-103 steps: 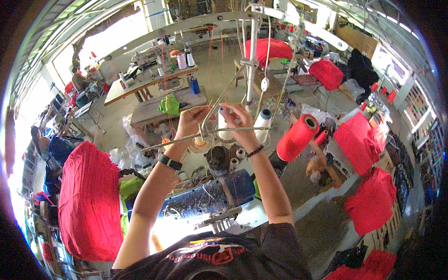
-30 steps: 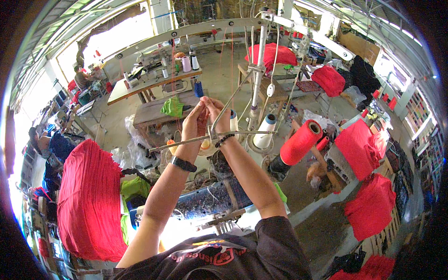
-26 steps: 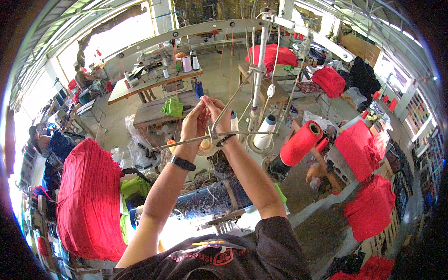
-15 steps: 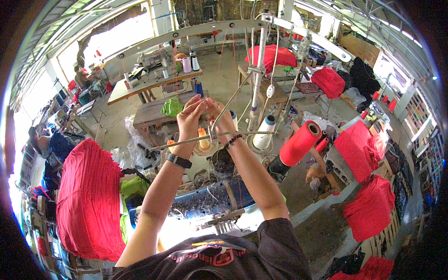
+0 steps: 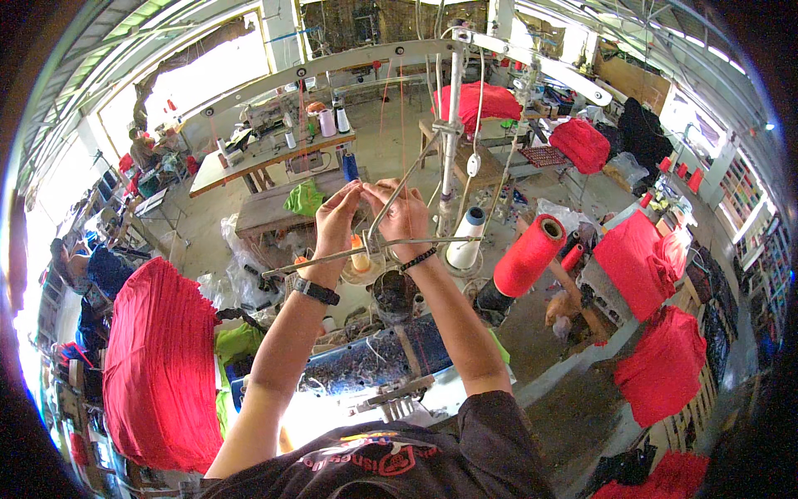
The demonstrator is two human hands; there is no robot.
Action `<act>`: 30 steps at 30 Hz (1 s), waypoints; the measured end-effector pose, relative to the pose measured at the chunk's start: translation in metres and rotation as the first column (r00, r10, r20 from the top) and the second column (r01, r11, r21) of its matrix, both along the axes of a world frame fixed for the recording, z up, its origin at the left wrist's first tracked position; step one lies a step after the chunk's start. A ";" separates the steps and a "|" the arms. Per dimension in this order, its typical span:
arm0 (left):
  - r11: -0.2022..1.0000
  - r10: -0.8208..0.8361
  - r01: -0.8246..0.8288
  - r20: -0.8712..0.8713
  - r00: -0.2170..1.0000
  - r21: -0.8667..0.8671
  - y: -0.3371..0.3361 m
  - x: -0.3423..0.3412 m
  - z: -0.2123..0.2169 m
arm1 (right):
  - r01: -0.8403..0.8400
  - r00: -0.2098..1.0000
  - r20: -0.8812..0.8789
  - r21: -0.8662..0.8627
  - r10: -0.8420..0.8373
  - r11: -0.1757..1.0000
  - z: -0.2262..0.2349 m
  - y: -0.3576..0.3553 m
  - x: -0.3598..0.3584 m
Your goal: The person threads a sewing machine by guiding thread through a metal tension assembly and the machine's needle area. They then use scissors to cut the thread and continue adjusting the thread path with their hands.
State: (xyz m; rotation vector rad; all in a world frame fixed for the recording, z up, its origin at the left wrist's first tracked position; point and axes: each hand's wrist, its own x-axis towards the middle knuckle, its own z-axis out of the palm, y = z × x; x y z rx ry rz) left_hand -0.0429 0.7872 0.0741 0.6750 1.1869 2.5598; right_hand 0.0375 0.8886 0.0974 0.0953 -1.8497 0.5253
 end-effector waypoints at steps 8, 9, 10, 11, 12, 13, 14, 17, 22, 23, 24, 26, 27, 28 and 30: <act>0.995 -0.031 0.022 -0.090 0.996 -0.094 -0.003 0.001 -0.002 | 0.013 0.999 0.051 -0.151 -0.005 0.988 -0.005 0.004 -0.009; 0.995 -0.051 0.044 -0.082 0.995 -0.085 -0.004 0.002 -0.003 | -0.011 0.994 0.102 -0.272 0.040 0.962 -0.006 0.002 -0.009; 0.995 -0.072 0.067 -0.075 0.995 -0.075 -0.004 0.002 -0.004 | -0.029 0.984 0.158 -0.342 0.087 0.939 -0.005 0.001 -0.009; 0.995 -0.076 0.072 -0.050 0.996 -0.074 -0.005 0.002 -0.004 | -0.041 0.968 0.209 -0.410 0.138 0.911 -0.003 0.002 -0.007; 0.994 -0.081 0.079 -0.025 0.996 -0.073 -0.005 0.004 -0.003 | -0.046 0.948 0.256 -0.477 0.189 0.878 -0.002 0.002 -0.006; 0.994 -0.087 0.087 0.000 0.996 -0.071 -0.005 0.006 -0.001 | -0.062 0.970 0.182 -0.467 0.164 0.882 -0.003 0.002 -0.006; 0.994 -0.068 0.071 0.034 0.997 -0.081 -0.004 0.007 0.000 | -0.076 0.985 0.105 -0.457 0.139 0.886 -0.006 0.001 -0.005; 0.996 -0.037 0.043 0.079 0.996 -0.078 -0.002 0.011 0.005 | -0.064 0.998 -0.001 -0.239 0.066 0.969 -0.007 -0.002 0.001; 0.996 -0.093 0.093 0.017 0.996 0.000 0.001 0.011 0.001 | 0.014 1.000 -0.011 -0.074 -0.015 0.997 -0.008 -0.002 -0.001; 0.997 -0.081 0.081 -0.003 0.997 -0.016 0.002 0.011 0.000 | 0.000 1.000 -0.011 -0.107 -0.002 0.994 -0.010 -0.001 -0.002; 0.997 -0.069 0.069 -0.023 0.997 -0.029 0.003 0.012 0.001 | -0.013 1.000 -0.014 -0.137 0.012 0.990 -0.011 0.001 -0.004; 0.997 -0.045 0.039 -0.087 0.995 -0.066 0.004 0.011 0.001 | -0.036 0.999 -0.006 -0.188 0.036 0.982 -0.014 0.005 -0.006; 0.996 -0.029 0.018 -0.128 0.991 -0.090 0.004 0.009 -0.001 | -0.048 0.999 0.007 -0.210 0.051 0.977 -0.013 0.005 -0.005; 0.994 -0.014 -0.005 -0.169 0.985 -0.113 0.003 0.007 -0.003 | -0.060 0.998 0.019 -0.231 0.066 0.971 -0.013 0.005 -0.004; 0.986 0.009 -0.052 -0.256 0.967 -0.158 0.000 0.007 -0.006 | -0.068 0.992 0.083 -0.314 0.099 0.947 -0.010 0.004 0.000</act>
